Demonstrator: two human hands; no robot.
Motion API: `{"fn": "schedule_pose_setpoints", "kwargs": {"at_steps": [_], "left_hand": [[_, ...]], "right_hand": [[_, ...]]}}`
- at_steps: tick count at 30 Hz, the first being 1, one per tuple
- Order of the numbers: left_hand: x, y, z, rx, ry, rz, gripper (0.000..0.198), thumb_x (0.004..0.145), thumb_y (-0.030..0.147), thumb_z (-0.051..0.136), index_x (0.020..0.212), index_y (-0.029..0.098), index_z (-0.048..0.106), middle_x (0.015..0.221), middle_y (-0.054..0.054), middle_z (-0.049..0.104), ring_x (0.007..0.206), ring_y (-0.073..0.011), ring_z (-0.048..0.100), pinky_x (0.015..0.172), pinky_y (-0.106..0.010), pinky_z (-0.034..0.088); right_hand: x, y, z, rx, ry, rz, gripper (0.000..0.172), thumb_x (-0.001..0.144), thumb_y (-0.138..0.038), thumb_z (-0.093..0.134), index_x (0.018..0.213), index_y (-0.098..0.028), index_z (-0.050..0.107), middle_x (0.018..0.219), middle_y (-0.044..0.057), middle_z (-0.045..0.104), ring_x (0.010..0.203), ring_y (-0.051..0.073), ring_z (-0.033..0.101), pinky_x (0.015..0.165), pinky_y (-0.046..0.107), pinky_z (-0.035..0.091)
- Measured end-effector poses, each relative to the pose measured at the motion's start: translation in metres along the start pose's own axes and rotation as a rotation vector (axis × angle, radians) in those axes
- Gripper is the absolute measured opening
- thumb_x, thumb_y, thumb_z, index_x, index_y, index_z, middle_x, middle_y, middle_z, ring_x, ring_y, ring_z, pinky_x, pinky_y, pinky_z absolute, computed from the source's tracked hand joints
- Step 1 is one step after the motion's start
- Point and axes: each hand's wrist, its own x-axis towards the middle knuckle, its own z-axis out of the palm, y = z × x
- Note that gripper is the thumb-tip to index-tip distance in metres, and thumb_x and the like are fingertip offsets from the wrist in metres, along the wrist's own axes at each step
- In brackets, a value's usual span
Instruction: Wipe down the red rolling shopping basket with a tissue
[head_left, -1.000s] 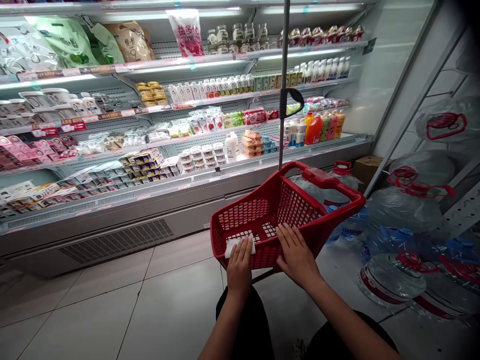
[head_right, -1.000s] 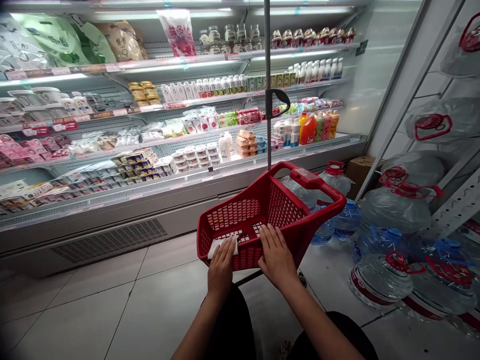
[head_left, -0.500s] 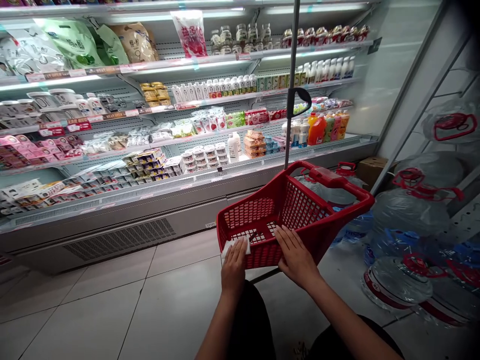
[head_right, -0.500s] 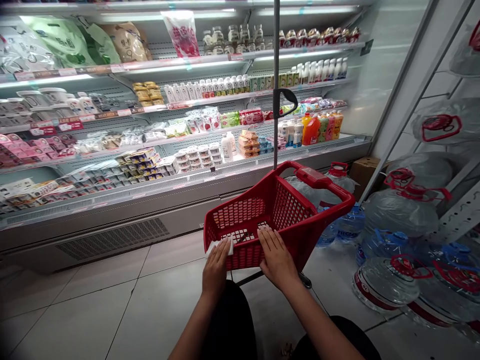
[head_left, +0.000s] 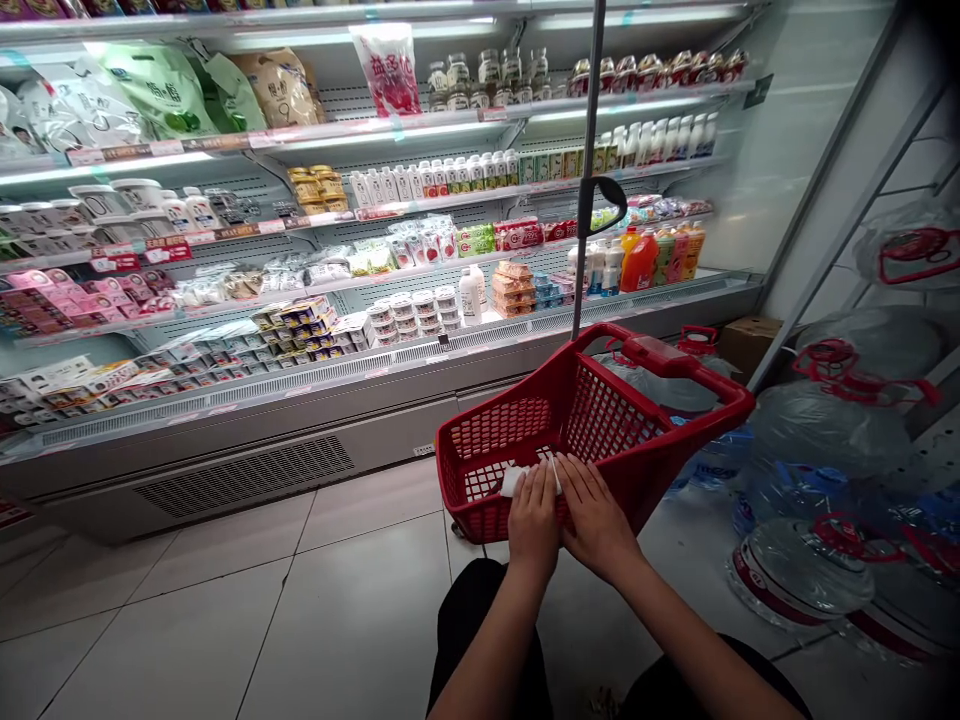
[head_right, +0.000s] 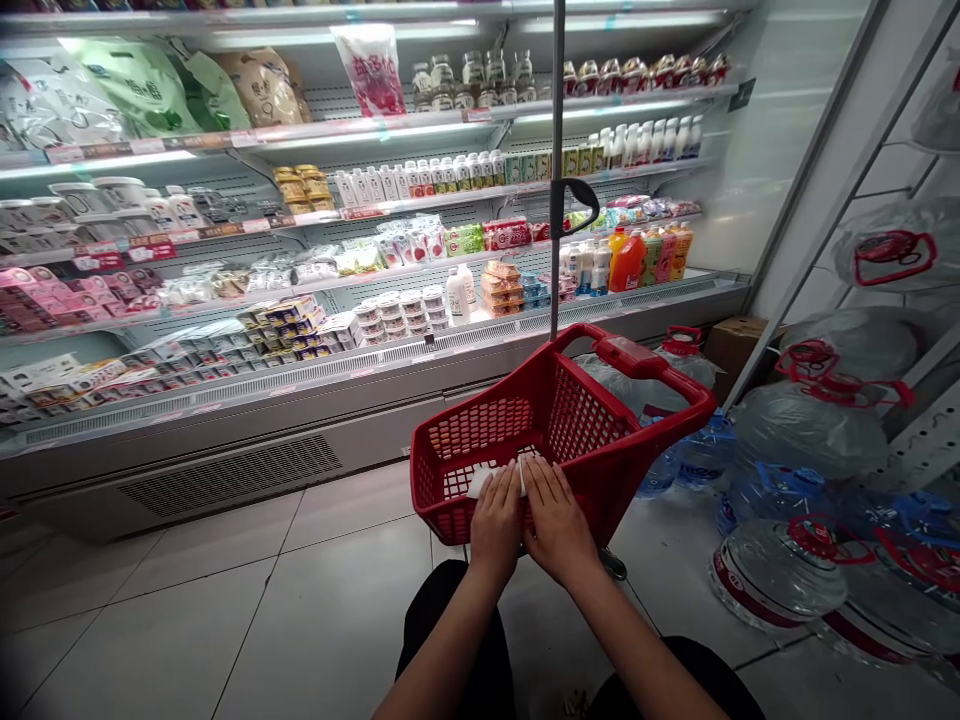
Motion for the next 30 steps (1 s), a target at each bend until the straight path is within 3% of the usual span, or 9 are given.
{"fn": "schedule_pose_setpoints", "kwargs": {"at_steps": [3, 6, 10, 13, 18, 21, 25, 28, 30], "left_hand": [[-0.002, -0.002, -0.005, -0.001, 0.001, 0.063, 0.063, 0.095, 0.002, 0.044, 0.157, 0.014, 0.041, 0.159, -0.008, 0.05, 0.148, -0.0186, 0.046, 0.124, -0.038, 0.04], [-0.023, -0.029, -0.019, 0.002, 0.007, 0.099, 0.065, 0.096, 0.001, 0.042, 0.159, 0.018, 0.04, 0.159, -0.006, 0.05, 0.148, -0.0189, 0.046, 0.123, -0.038, 0.041], [-0.06, -0.078, -0.039, 0.0, 0.025, -0.021, 0.072, 0.094, -0.001, 0.041, 0.162, 0.023, 0.034, 0.155, -0.006, 0.055, 0.144, -0.0202, 0.051, 0.123, -0.043, 0.042], [-0.077, -0.101, -0.047, -0.018, 0.042, -0.123, 0.077, 0.093, -0.003, 0.038, 0.164, 0.026, 0.029, 0.154, -0.006, 0.056, 0.143, -0.0197, 0.052, 0.122, -0.044, 0.044], [-0.079, -0.096, -0.046, -0.034, 0.072, -0.238, 0.077, 0.095, -0.002, 0.037, 0.165, 0.028, 0.025, 0.155, -0.006, 0.054, 0.144, -0.0213, 0.051, 0.122, -0.047, 0.043], [-0.08, -0.089, -0.046, -0.03, 0.058, -0.178, 0.084, 0.091, -0.007, 0.035, 0.166, 0.026, 0.022, 0.156, -0.006, 0.053, 0.147, -0.0213, 0.048, 0.123, -0.046, 0.043], [-0.082, -0.107, -0.05, -0.077, 0.007, -0.057, 0.079, 0.094, -0.005, 0.034, 0.166, 0.028, 0.024, 0.155, -0.004, 0.054, 0.146, -0.0185, 0.048, 0.121, -0.042, 0.044], [-0.079, -0.123, -0.051, -0.1, 0.001, -0.114, 0.069, 0.1, 0.002, 0.037, 0.163, 0.029, 0.03, 0.154, -0.004, 0.056, 0.146, -0.019, 0.048, 0.118, -0.041, 0.048], [-0.077, -0.123, -0.048, -0.094, 0.01, -0.15, 0.066, 0.101, 0.004, 0.038, 0.163, 0.028, 0.032, 0.153, -0.004, 0.057, 0.145, -0.0196, 0.049, 0.118, -0.042, 0.049]], "right_hand": [[-0.003, 0.005, -0.004, -0.012, -0.011, -0.005, 0.096, 0.085, -0.027, 0.055, 0.167, -0.011, 0.009, 0.169, 0.013, 0.032, 0.157, 0.028, 0.025, 0.13, 0.049, 0.021], [-0.005, 0.005, -0.01, -0.027, -0.043, 0.0, 0.096, 0.083, -0.022, 0.053, 0.167, -0.012, 0.007, 0.17, 0.011, 0.03, 0.157, 0.027, 0.025, 0.13, 0.048, 0.021], [-0.006, -0.001, -0.012, -0.015, -0.048, 0.009, 0.097, 0.083, -0.02, 0.052, 0.167, -0.013, 0.004, 0.171, 0.01, 0.028, 0.157, 0.027, 0.025, 0.13, 0.049, 0.022], [-0.005, -0.006, -0.011, -0.007, -0.041, 0.003, 0.096, 0.084, -0.02, 0.052, 0.168, -0.014, 0.004, 0.172, 0.009, 0.027, 0.157, 0.026, 0.024, 0.13, 0.048, 0.022], [-0.002, -0.012, -0.006, 0.0, -0.039, 0.007, 0.092, 0.086, -0.02, 0.05, 0.167, -0.013, 0.007, 0.171, 0.009, 0.028, 0.158, 0.026, 0.024, 0.131, 0.049, 0.021], [-0.004, -0.01, -0.007, -0.005, -0.029, 0.017, 0.093, 0.087, -0.022, 0.051, 0.167, -0.012, 0.006, 0.171, 0.01, 0.027, 0.158, 0.026, 0.023, 0.131, 0.05, 0.02], [-0.008, -0.001, -0.013, -0.01, -0.045, 0.009, 0.094, 0.087, -0.02, 0.05, 0.167, -0.014, 0.003, 0.172, 0.008, 0.026, 0.158, 0.026, 0.023, 0.13, 0.049, 0.022], [-0.009, 0.001, -0.014, -0.018, -0.042, -0.007, 0.095, 0.085, -0.018, 0.049, 0.168, -0.014, 0.001, 0.172, 0.008, 0.025, 0.157, 0.026, 0.025, 0.13, 0.049, 0.024], [-0.008, -0.002, -0.013, -0.022, -0.029, 0.001, 0.096, 0.085, -0.019, 0.049, 0.167, -0.014, -0.001, 0.172, 0.009, 0.025, 0.157, 0.027, 0.026, 0.129, 0.05, 0.024]]}}
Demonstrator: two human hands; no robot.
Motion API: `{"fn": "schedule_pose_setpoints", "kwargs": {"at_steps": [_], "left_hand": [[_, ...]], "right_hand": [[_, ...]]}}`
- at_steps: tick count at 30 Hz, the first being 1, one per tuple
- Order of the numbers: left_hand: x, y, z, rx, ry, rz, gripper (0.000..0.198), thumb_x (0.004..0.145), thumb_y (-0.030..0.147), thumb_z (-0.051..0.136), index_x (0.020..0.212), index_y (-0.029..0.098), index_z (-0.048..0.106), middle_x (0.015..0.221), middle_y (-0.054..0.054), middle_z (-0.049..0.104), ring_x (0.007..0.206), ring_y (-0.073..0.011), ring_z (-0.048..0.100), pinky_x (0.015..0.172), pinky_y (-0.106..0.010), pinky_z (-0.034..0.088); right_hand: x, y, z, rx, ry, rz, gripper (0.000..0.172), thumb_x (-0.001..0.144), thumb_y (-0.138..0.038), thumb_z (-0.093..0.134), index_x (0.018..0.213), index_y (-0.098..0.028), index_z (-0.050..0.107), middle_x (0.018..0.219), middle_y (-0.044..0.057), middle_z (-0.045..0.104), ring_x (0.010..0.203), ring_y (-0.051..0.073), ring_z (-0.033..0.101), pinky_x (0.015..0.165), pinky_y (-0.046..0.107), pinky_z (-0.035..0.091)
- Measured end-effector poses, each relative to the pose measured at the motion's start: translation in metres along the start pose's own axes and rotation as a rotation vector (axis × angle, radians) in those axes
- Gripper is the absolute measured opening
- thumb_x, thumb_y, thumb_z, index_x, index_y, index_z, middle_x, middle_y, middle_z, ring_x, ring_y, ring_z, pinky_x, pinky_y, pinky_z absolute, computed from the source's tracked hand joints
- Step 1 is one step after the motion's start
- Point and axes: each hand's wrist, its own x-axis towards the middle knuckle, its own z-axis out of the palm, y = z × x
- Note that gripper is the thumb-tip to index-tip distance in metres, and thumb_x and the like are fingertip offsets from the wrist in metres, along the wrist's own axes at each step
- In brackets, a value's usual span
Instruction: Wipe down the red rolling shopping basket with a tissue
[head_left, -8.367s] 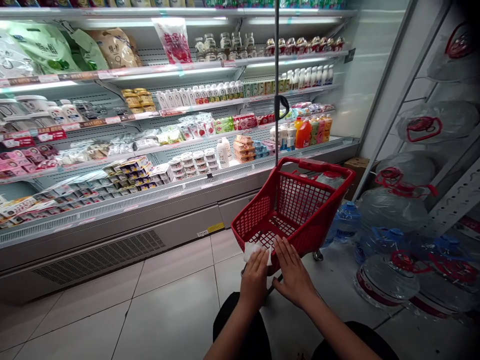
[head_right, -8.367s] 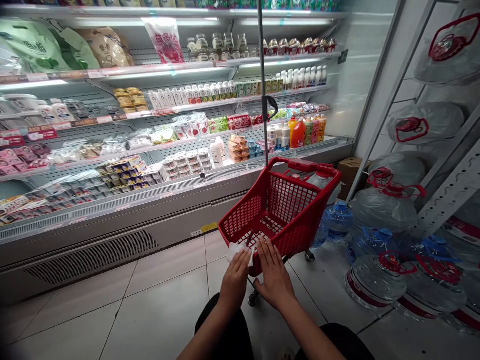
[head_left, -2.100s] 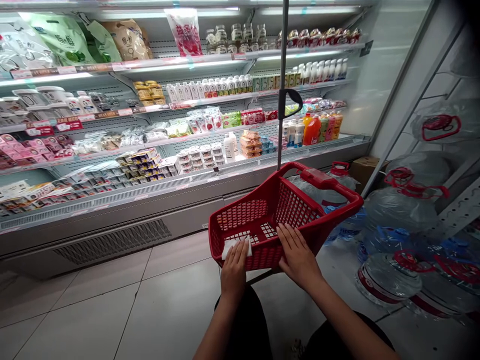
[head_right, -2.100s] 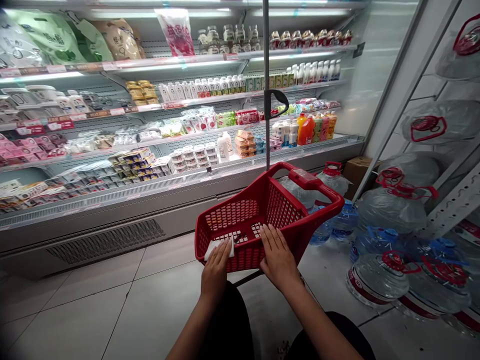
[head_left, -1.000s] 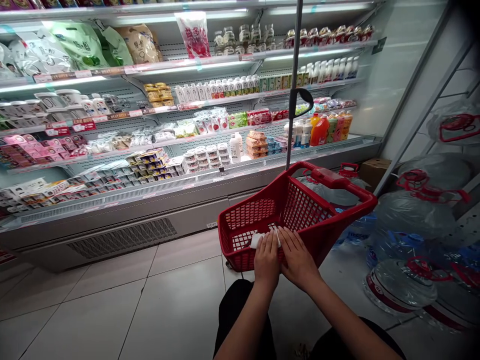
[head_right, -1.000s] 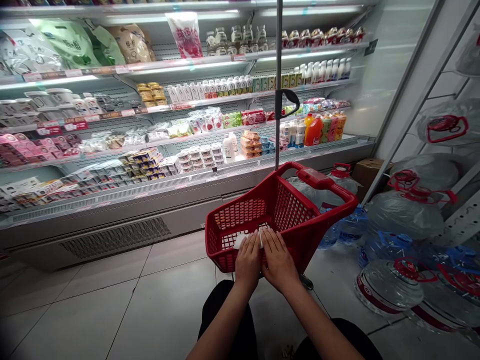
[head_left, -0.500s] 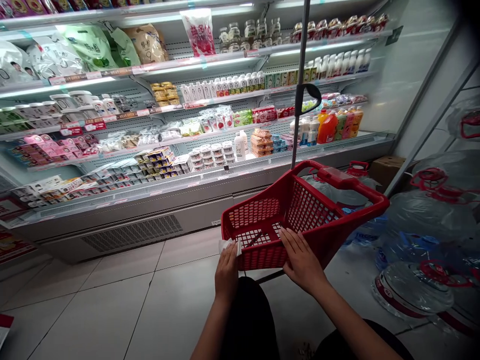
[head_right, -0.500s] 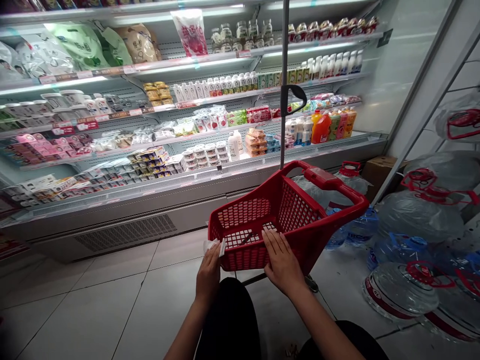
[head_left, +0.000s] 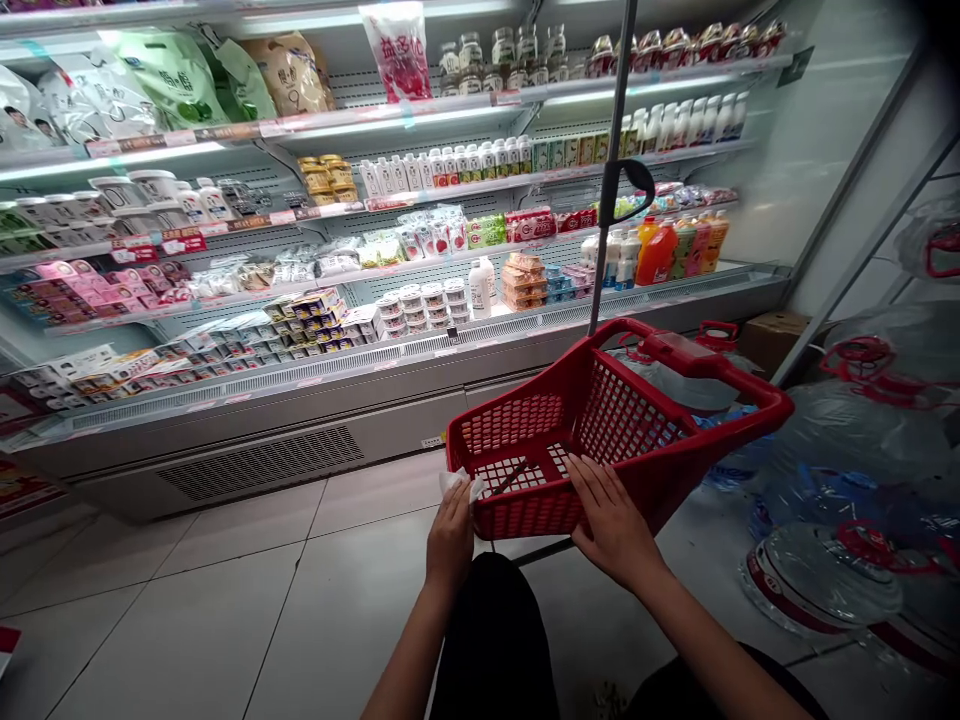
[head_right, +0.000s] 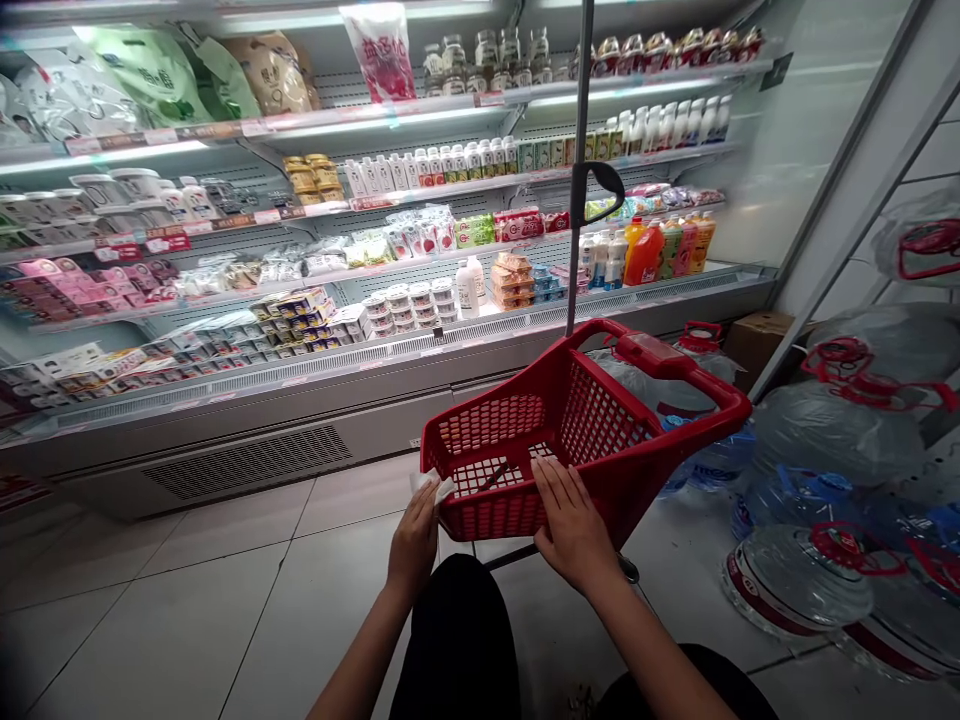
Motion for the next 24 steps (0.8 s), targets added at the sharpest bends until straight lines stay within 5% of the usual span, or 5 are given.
{"fn": "schedule_pose_setpoints", "kwargs": {"at_steps": [7, 12, 15, 18, 24], "left_hand": [[-0.001, 0.059, 0.02, 0.058, 0.036, 0.03, 0.078, 0.094, -0.004, 0.036, 0.167, 0.021, 0.021, 0.158, -0.009, 0.051, 0.148, -0.0223, 0.045, 0.122, -0.046, 0.044], [0.036, 0.123, 0.053, 0.012, 0.001, 0.154, 0.068, 0.096, 0.001, 0.041, 0.162, 0.014, 0.032, 0.158, -0.009, 0.051, 0.149, -0.0217, 0.044, 0.123, -0.043, 0.044], [0.054, 0.142, 0.064, 0.011, 0.01, 0.154, 0.062, 0.098, 0.003, 0.042, 0.159, 0.01, 0.037, 0.156, -0.011, 0.052, 0.148, -0.0203, 0.045, 0.123, -0.04, 0.043], [0.051, 0.131, 0.056, 0.031, 0.007, 0.227, 0.066, 0.097, 0.003, 0.041, 0.162, 0.011, 0.031, 0.159, -0.011, 0.049, 0.15, -0.0209, 0.043, 0.123, -0.041, 0.043], [0.006, 0.061, 0.016, 0.092, 0.03, 0.183, 0.079, 0.094, -0.003, 0.033, 0.168, 0.019, 0.014, 0.159, -0.009, 0.049, 0.151, -0.0223, 0.041, 0.122, -0.045, 0.044]], "right_hand": [[0.0, -0.007, 0.005, 0.029, 0.018, 0.068, 0.1, 0.086, -0.031, 0.056, 0.167, -0.011, 0.003, 0.173, 0.013, 0.021, 0.157, 0.033, 0.025, 0.129, 0.054, 0.022], [-0.001, -0.007, 0.007, 0.051, 0.026, 0.056, 0.1, 0.086, -0.031, 0.056, 0.167, -0.011, 0.001, 0.172, 0.014, 0.022, 0.157, 0.033, 0.024, 0.128, 0.055, 0.023], [0.001, -0.005, 0.007, 0.027, 0.033, 0.05, 0.1, 0.087, -0.026, 0.053, 0.166, -0.009, -0.005, 0.172, 0.015, 0.023, 0.158, 0.03, 0.024, 0.128, 0.052, 0.025], [0.002, -0.001, 0.005, -0.006, 0.013, 0.009, 0.101, 0.086, -0.023, 0.052, 0.166, -0.011, -0.007, 0.173, 0.012, 0.022, 0.157, 0.029, 0.024, 0.128, 0.05, 0.025], [0.0, -0.012, -0.001, -0.005, -0.017, 0.014, 0.102, 0.084, -0.02, 0.052, 0.166, -0.012, -0.007, 0.174, 0.01, 0.02, 0.158, 0.028, 0.023, 0.129, 0.049, 0.025]]}}
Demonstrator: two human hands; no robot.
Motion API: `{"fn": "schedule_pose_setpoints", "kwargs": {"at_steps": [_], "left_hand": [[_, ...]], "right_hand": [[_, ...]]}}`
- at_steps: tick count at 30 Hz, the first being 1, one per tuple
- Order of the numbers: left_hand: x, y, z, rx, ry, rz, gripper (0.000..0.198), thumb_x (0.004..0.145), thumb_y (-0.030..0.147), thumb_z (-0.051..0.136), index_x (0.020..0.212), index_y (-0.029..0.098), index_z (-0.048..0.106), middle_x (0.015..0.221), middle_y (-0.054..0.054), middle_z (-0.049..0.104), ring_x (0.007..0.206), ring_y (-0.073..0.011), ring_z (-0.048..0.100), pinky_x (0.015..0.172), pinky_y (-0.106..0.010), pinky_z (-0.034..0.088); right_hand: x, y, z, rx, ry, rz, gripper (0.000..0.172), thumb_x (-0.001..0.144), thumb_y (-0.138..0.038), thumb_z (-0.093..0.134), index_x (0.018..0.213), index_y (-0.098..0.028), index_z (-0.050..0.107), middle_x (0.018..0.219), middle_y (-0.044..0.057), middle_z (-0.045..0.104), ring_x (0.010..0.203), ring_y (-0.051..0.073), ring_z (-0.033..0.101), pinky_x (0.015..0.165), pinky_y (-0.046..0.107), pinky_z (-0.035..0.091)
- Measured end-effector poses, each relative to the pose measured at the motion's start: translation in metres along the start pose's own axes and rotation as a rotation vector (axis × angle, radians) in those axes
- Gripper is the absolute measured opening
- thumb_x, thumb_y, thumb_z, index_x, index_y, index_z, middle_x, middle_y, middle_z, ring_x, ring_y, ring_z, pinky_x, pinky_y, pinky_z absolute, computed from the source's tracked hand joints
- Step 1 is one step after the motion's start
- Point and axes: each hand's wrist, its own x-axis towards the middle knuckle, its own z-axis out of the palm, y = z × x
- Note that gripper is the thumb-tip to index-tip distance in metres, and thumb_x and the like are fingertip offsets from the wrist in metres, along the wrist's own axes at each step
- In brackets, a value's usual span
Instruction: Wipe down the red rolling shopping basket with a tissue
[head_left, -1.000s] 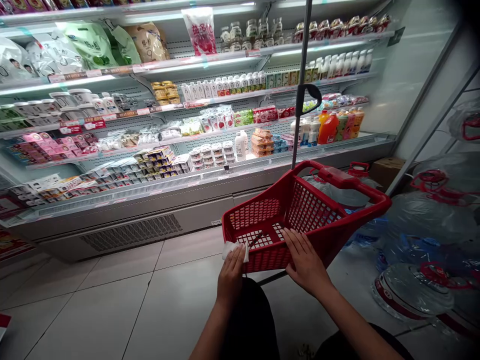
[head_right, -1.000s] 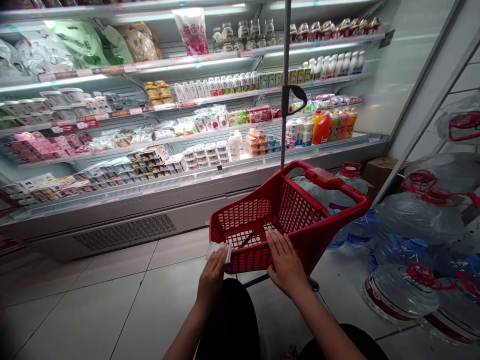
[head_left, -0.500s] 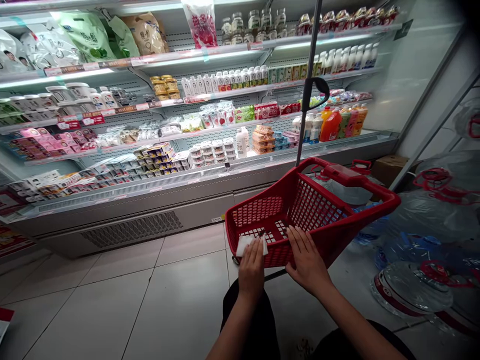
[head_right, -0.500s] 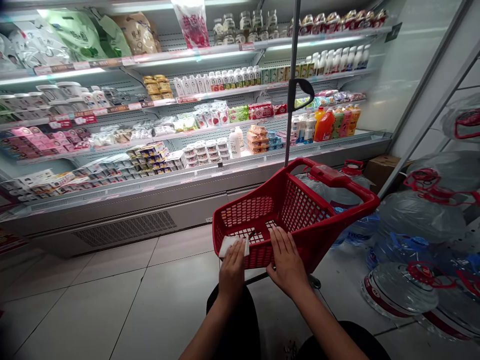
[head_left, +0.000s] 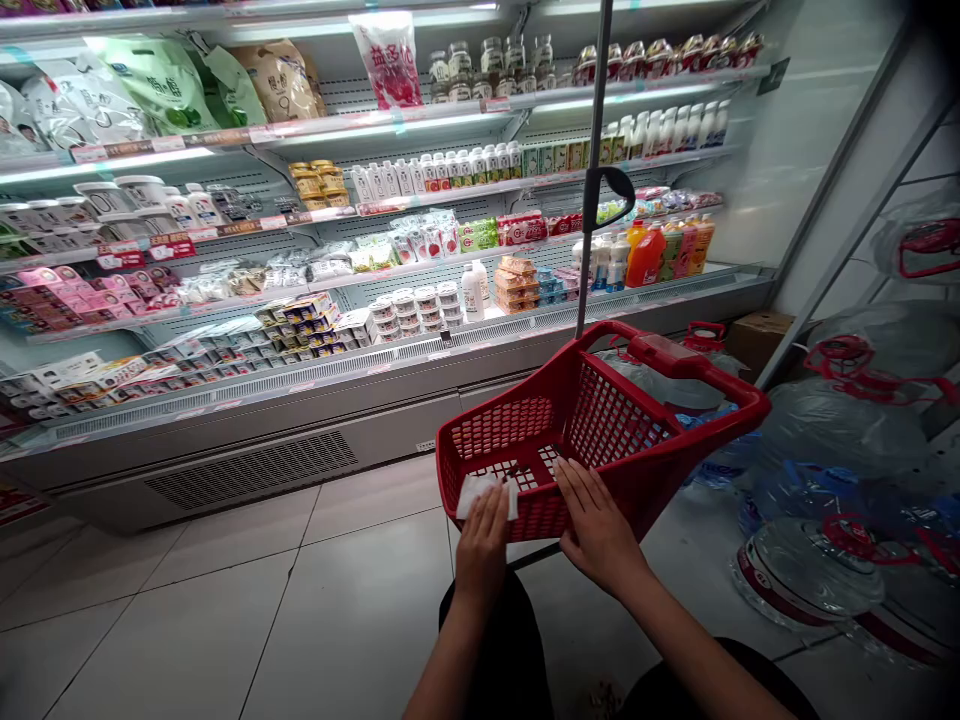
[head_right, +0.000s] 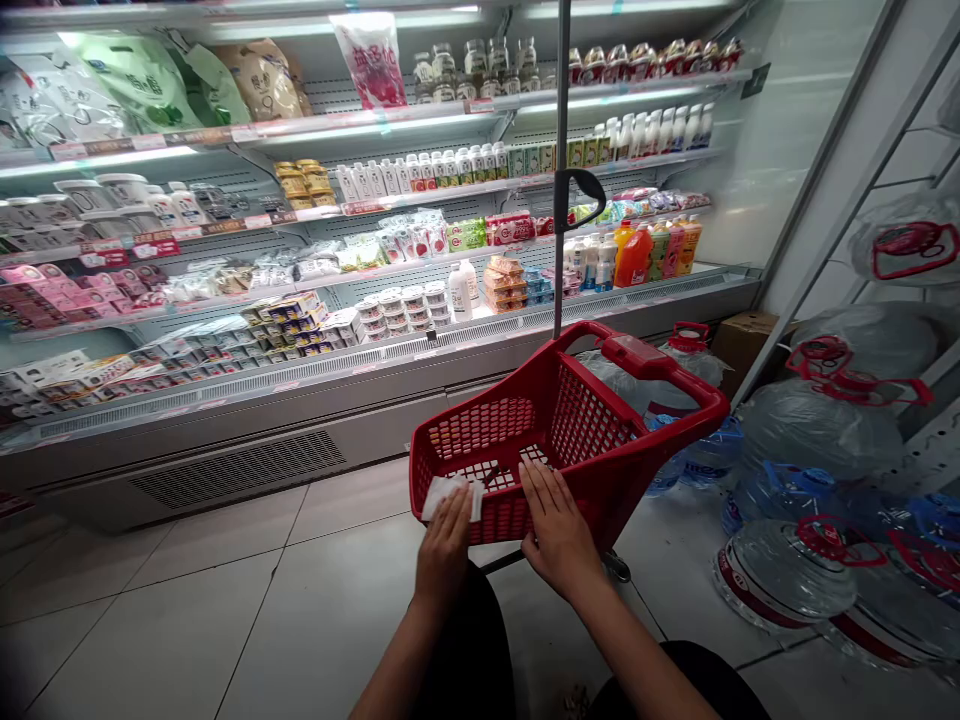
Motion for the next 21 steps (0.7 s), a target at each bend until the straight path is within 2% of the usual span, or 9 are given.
{"fn": "schedule_pose_setpoints", "kwargs": {"at_steps": [3, 7, 10, 13, 15, 17, 21], "left_hand": [[-0.016, -0.023, -0.007, 0.035, 0.027, -0.137, 0.082, 0.093, -0.004, 0.031, 0.168, 0.024, 0.011, 0.159, -0.008, 0.05, 0.149, -0.0218, 0.043, 0.122, -0.046, 0.043], [-0.011, -0.042, -0.002, 0.027, 0.078, -0.264, 0.075, 0.1, 0.003, 0.034, 0.168, 0.026, 0.012, 0.16, -0.009, 0.048, 0.15, -0.0238, 0.042, 0.124, -0.05, 0.039], [-0.002, -0.057, 0.002, 0.016, 0.081, -0.296, 0.065, 0.105, 0.01, 0.036, 0.166, 0.026, 0.021, 0.158, -0.01, 0.051, 0.149, -0.0246, 0.045, 0.123, -0.051, 0.04], [0.002, -0.067, 0.003, 0.015, 0.051, -0.294, 0.057, 0.106, 0.012, 0.037, 0.162, 0.024, 0.033, 0.152, -0.008, 0.057, 0.144, -0.0245, 0.051, 0.121, -0.051, 0.043], [0.004, -0.063, 0.005, 0.023, 0.054, -0.294, 0.056, 0.105, 0.011, 0.039, 0.159, 0.023, 0.038, 0.15, -0.008, 0.059, 0.142, -0.0248, 0.053, 0.121, -0.051, 0.043], [0.008, -0.046, 0.009, 0.027, 0.07, -0.285, 0.059, 0.103, 0.008, 0.041, 0.16, 0.021, 0.038, 0.152, -0.009, 0.057, 0.144, -0.0249, 0.051, 0.122, -0.05, 0.042], [0.028, 0.013, 0.023, 0.008, 0.065, -0.179, 0.069, 0.097, 0.001, 0.04, 0.163, 0.02, 0.031, 0.157, -0.008, 0.051, 0.149, -0.0235, 0.044, 0.124, -0.047, 0.04]], "right_hand": [[0.002, -0.017, 0.0, 0.026, -0.02, 0.015, 0.1, 0.086, -0.026, 0.054, 0.167, -0.011, -0.004, 0.174, 0.011, 0.017, 0.159, 0.029, 0.02, 0.13, 0.049, 0.023], [0.008, -0.034, 0.0, 0.047, -0.028, -0.019, 0.098, 0.087, -0.033, 0.056, 0.167, -0.009, 0.003, 0.174, 0.013, 0.014, 0.16, 0.029, 0.016, 0.129, 0.048, 0.024], [0.012, -0.031, -0.005, 0.025, -0.007, -0.051, 0.094, 0.089, -0.032, 0.055, 0.167, -0.011, 0.007, 0.174, 0.012, 0.016, 0.16, 0.029, 0.018, 0.129, 0.047, 0.025], [0.011, -0.018, -0.013, -0.006, 0.02, -0.018, 0.093, 0.089, -0.035, 0.059, 0.168, -0.017, 0.012, 0.174, 0.011, 0.017, 0.159, 0.034, 0.019, 0.128, 0.053, 0.026], [0.007, -0.01, -0.018, -0.021, 0.018, -0.003, 0.093, 0.087, -0.035, 0.062, 0.167, -0.022, 0.017, 0.174, 0.009, 0.019, 0.158, 0.038, 0.019, 0.127, 0.058, 0.025], [0.004, -0.004, -0.021, -0.022, 0.007, 0.005, 0.093, 0.085, -0.036, 0.064, 0.167, -0.023, 0.02, 0.174, 0.007, 0.021, 0.158, 0.04, 0.02, 0.127, 0.06, 0.024], [0.0, 0.003, -0.023, -0.017, -0.022, 0.011, 0.097, 0.082, -0.038, 0.066, 0.166, -0.021, 0.022, 0.174, 0.008, 0.019, 0.158, 0.04, 0.016, 0.128, 0.06, 0.021]]}}
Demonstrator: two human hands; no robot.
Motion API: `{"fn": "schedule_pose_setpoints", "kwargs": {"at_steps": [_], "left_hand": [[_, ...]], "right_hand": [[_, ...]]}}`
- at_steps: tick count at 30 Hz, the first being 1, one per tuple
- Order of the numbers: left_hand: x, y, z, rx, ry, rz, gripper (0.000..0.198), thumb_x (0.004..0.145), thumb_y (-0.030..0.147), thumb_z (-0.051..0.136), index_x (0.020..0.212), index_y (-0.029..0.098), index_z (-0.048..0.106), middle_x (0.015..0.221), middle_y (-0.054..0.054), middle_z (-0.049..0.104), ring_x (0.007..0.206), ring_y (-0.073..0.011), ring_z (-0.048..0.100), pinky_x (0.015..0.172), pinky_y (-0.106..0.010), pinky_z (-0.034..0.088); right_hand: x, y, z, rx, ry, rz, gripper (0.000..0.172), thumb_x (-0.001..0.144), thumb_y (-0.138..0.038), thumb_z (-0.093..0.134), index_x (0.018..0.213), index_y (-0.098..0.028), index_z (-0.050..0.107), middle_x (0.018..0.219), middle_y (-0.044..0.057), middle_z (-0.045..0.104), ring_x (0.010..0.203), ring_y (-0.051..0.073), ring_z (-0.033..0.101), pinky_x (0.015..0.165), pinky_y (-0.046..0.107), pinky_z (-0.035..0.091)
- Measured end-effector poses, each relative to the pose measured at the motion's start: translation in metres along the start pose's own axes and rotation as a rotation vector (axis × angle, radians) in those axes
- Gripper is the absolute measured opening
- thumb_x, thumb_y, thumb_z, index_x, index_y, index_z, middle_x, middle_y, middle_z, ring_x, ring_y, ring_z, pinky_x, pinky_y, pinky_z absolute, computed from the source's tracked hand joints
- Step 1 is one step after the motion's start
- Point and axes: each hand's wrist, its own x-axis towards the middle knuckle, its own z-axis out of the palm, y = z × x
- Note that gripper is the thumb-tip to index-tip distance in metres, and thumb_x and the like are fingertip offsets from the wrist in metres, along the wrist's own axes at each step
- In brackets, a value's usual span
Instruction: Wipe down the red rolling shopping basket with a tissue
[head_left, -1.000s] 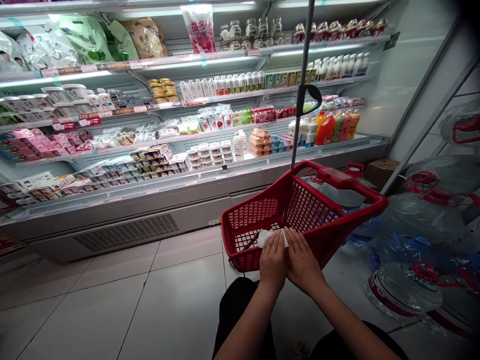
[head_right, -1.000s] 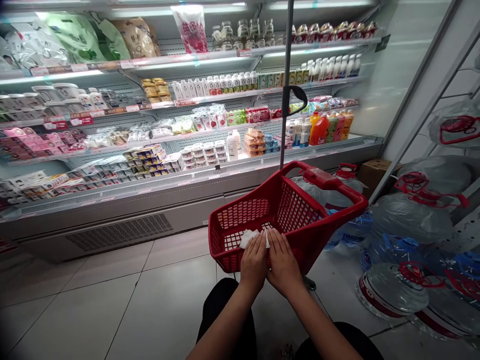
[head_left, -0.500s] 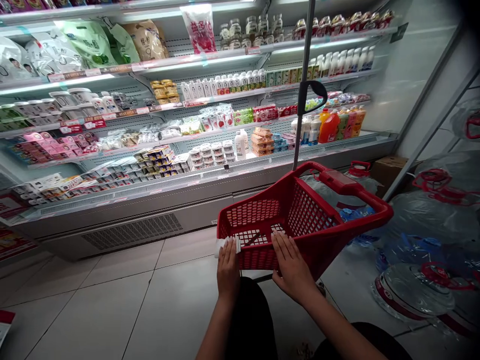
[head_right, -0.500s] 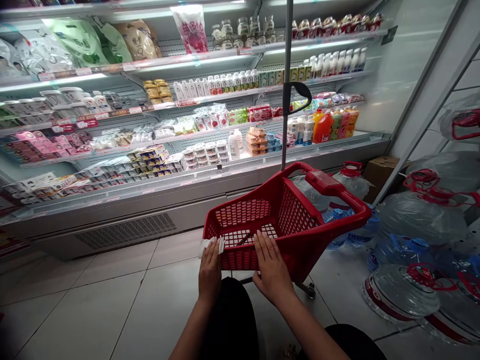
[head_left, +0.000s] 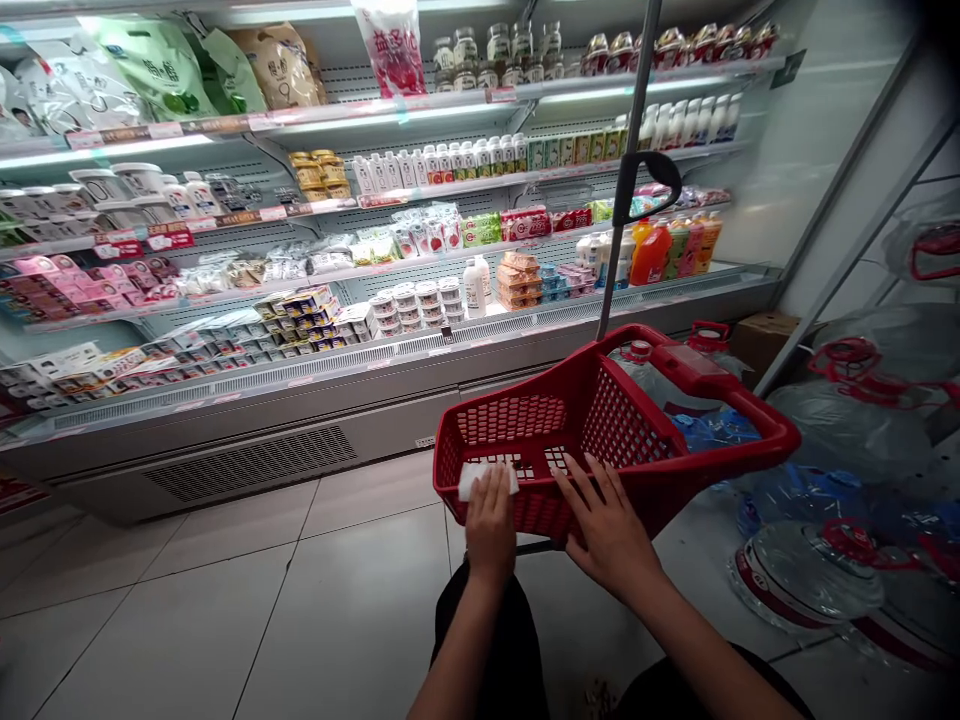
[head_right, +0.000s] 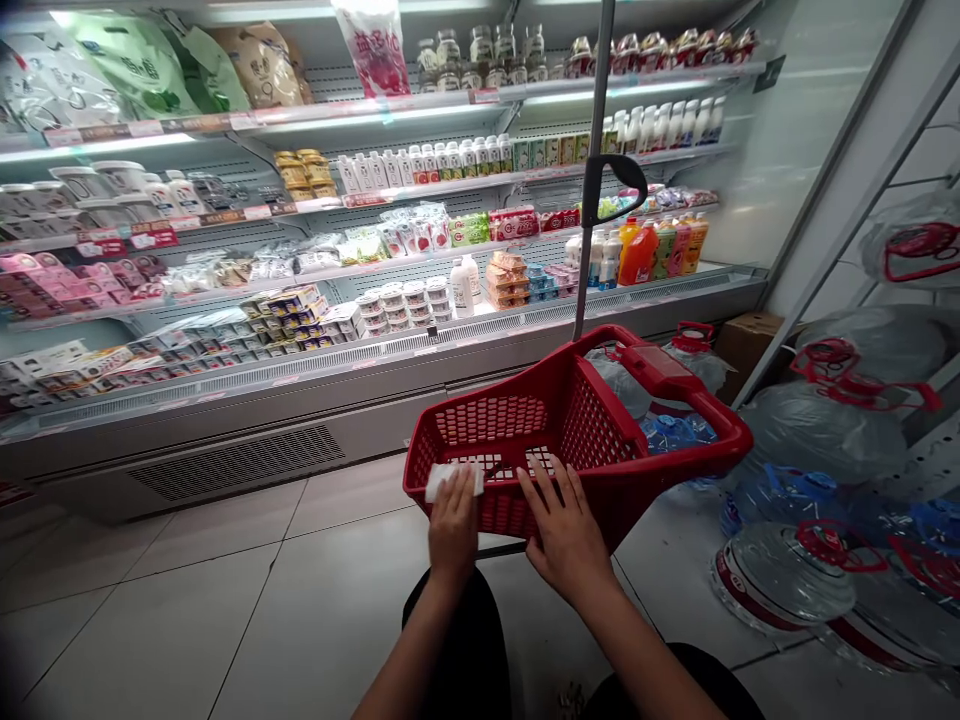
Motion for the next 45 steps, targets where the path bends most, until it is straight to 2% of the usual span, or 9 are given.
{"fn": "schedule_pose_setpoints", "kwargs": {"at_steps": [5, 9, 15, 19, 25, 30, 34, 37, 45], "left_hand": [[0.017, 0.049, 0.011, -0.026, -0.031, 0.11, 0.067, 0.099, 0.004, 0.042, 0.164, 0.018, 0.03, 0.16, -0.006, 0.048, 0.151, -0.0211, 0.041, 0.124, -0.043, 0.04], [0.018, 0.02, 0.005, -0.013, -0.025, 0.19, 0.069, 0.098, 0.002, 0.042, 0.163, 0.019, 0.031, 0.158, -0.006, 0.051, 0.148, -0.0201, 0.045, 0.124, -0.041, 0.041], [0.007, -0.025, -0.006, 0.051, -0.001, 0.093, 0.076, 0.094, -0.003, 0.04, 0.165, 0.022, 0.028, 0.155, -0.007, 0.054, 0.146, -0.0227, 0.049, 0.122, -0.045, 0.043], [0.013, 0.016, 0.005, 0.006, -0.001, 0.087, 0.069, 0.095, -0.001, 0.042, 0.161, 0.018, 0.035, 0.156, -0.007, 0.053, 0.148, -0.0224, 0.046, 0.123, -0.045, 0.042], [0.036, 0.091, 0.028, -0.136, 0.004, 0.156, 0.056, 0.101, 0.009, 0.043, 0.157, 0.015, 0.042, 0.156, -0.008, 0.053, 0.147, -0.0199, 0.047, 0.124, -0.041, 0.04], [0.038, 0.059, 0.021, -0.135, -0.012, 0.222, 0.06, 0.098, 0.005, 0.044, 0.157, 0.017, 0.042, 0.153, -0.007, 0.057, 0.14, -0.0198, 0.054, 0.12, -0.04, 0.045], [0.028, 0.02, 0.006, -0.072, -0.028, 0.191, 0.062, 0.098, 0.003, 0.044, 0.157, 0.019, 0.042, 0.152, -0.007, 0.058, 0.138, -0.0207, 0.056, 0.118, -0.04, 0.046], [0.022, 0.012, -0.003, -0.055, -0.033, 0.149, 0.062, 0.099, 0.003, 0.042, 0.158, 0.02, 0.041, 0.15, -0.007, 0.059, 0.137, -0.0213, 0.057, 0.119, -0.043, 0.045], [0.036, 0.083, 0.014, -0.167, 0.005, 0.18, 0.059, 0.101, 0.009, 0.046, 0.159, 0.018, 0.039, 0.152, -0.008, 0.058, 0.138, -0.0217, 0.055, 0.119, -0.042, 0.046]], "right_hand": [[0.003, 0.007, -0.003, -0.012, -0.022, -0.024, 0.098, 0.081, -0.041, 0.066, 0.166, -0.019, 0.022, 0.174, 0.008, 0.018, 0.158, 0.038, 0.017, 0.128, 0.057, 0.021], [-0.002, 0.023, -0.015, -0.032, -0.02, -0.054, 0.092, 0.087, -0.036, 0.06, 0.167, -0.021, 0.018, 0.173, 0.006, 0.022, 0.158, 0.03, 0.021, 0.128, 0.049, 0.025], [-0.017, 0.047, -0.033, -0.092, 0.041, 0.043, 0.09, 0.088, -0.045, 0.062, 0.166, -0.024, 0.022, 0.171, 0.005, 0.029, 0.156, 0.035, 0.025, 0.128, 0.055, 0.022], [-0.017, 0.041, -0.027, -0.073, 0.037, 0.027, 0.09, 0.085, -0.043, 0.064, 0.165, -0.022, 0.027, 0.167, 0.007, 0.037, 0.153, 0.033, 0.033, 0.13, 0.052, 0.02], [-0.006, 0.04, -0.021, -0.056, 0.029, -0.017, 0.092, 0.083, -0.039, 0.064, 0.165, -0.017, 0.027, 0.17, 0.009, 0.032, 0.157, 0.032, 0.025, 0.13, 0.052, 0.02], [-0.01, 0.047, -0.035, -0.089, 0.012, -0.03, 0.092, 0.088, -0.036, 0.06, 0.167, -0.019, 0.018, 0.173, 0.007, 0.023, 0.159, 0.031, 0.021, 0.129, 0.051, 0.023], [-0.03, 0.048, -0.048, -0.153, 0.044, 0.093, 0.091, 0.091, -0.037, 0.059, 0.168, -0.021, 0.014, 0.175, 0.01, 0.012, 0.159, 0.036, 0.017, 0.127, 0.057, 0.024], [-0.041, 0.042, -0.053, -0.162, 0.054, 0.158, 0.092, 0.09, -0.037, 0.06, 0.168, -0.023, 0.013, 0.175, 0.01, 0.01, 0.159, 0.039, 0.015, 0.125, 0.06, 0.025], [-0.033, 0.041, -0.047, -0.128, 0.064, 0.159, 0.1, 0.083, -0.034, 0.068, 0.168, -0.024, 0.014, 0.176, 0.009, 0.009, 0.158, 0.041, 0.019, 0.125, 0.059, 0.027]]}}
